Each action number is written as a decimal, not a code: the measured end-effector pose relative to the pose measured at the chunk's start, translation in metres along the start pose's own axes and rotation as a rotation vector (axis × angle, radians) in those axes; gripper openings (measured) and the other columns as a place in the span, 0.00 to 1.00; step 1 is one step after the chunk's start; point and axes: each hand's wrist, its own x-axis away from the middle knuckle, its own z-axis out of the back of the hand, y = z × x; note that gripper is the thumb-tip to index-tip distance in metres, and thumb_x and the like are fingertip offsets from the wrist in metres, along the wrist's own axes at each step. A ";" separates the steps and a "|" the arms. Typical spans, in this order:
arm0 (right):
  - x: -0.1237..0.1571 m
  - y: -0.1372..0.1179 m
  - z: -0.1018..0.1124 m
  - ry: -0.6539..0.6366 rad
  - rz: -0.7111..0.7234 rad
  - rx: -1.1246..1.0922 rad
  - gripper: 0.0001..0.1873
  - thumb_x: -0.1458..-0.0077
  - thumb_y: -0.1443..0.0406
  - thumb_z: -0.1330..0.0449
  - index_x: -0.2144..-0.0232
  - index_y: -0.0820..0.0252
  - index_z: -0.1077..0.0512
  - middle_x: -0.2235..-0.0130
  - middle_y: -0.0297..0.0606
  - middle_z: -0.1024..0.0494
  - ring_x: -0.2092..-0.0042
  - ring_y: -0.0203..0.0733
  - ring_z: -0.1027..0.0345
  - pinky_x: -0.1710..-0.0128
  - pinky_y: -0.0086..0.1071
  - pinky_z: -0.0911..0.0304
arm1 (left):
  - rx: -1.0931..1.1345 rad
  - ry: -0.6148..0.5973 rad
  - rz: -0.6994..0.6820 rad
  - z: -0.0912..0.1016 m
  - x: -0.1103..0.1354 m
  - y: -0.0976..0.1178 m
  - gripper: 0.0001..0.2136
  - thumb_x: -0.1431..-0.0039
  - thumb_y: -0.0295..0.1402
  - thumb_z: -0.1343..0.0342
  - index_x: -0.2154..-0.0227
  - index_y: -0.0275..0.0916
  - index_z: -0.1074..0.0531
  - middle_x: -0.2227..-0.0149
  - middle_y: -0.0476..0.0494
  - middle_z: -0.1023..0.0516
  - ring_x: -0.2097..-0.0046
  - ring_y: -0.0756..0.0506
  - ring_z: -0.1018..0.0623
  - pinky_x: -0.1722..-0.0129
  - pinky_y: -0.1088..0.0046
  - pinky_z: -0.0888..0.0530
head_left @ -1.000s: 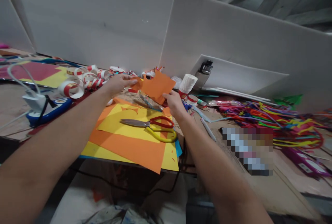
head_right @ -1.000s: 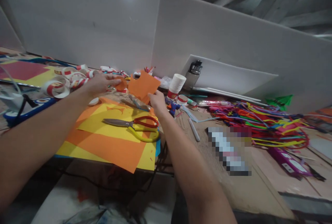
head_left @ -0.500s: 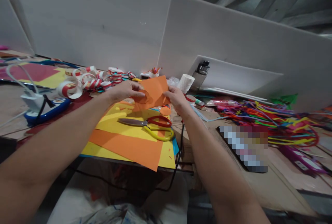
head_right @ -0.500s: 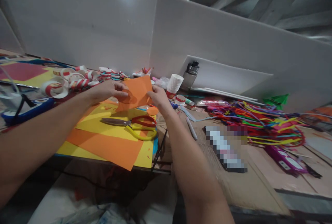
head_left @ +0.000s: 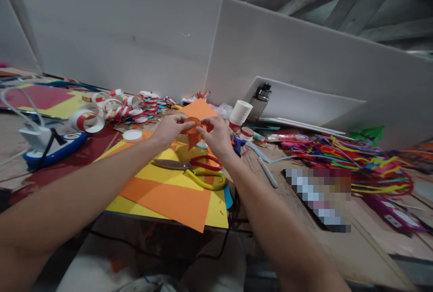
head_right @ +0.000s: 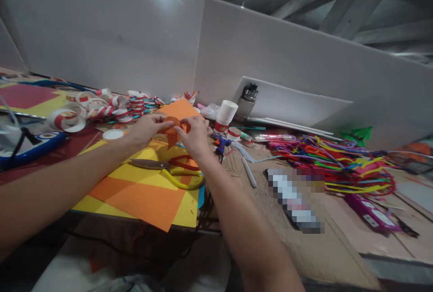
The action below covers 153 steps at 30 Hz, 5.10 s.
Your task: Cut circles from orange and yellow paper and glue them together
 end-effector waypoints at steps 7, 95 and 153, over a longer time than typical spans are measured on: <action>-0.003 0.014 -0.013 -0.022 -0.151 -0.447 0.10 0.50 0.59 0.36 0.69 0.60 0.26 0.68 0.34 0.24 0.66 0.38 0.34 0.62 0.34 0.38 | 0.267 -0.002 0.147 -0.008 0.006 0.009 0.18 0.57 0.34 0.27 0.65 0.35 0.27 0.70 0.48 0.23 0.71 0.50 0.23 0.73 0.76 0.27; 0.000 0.001 -0.011 -0.137 -0.558 -1.170 0.20 0.71 0.62 0.26 0.71 0.60 0.25 0.69 0.31 0.21 0.71 0.31 0.33 0.73 0.25 0.42 | 0.122 0.014 -0.051 -0.008 0.009 0.016 0.10 0.57 0.33 0.29 0.73 0.34 0.21 0.71 0.46 0.21 0.71 0.50 0.26 0.69 0.75 0.29; 0.015 -0.021 0.006 -0.181 -0.291 -0.565 0.12 0.49 0.57 0.36 0.68 0.61 0.28 0.70 0.32 0.26 0.67 0.35 0.35 0.65 0.29 0.41 | 0.725 0.287 0.136 -0.018 0.003 0.027 0.10 0.57 0.17 0.33 0.71 0.33 0.25 0.69 0.45 0.17 0.68 0.49 0.19 0.60 0.73 0.22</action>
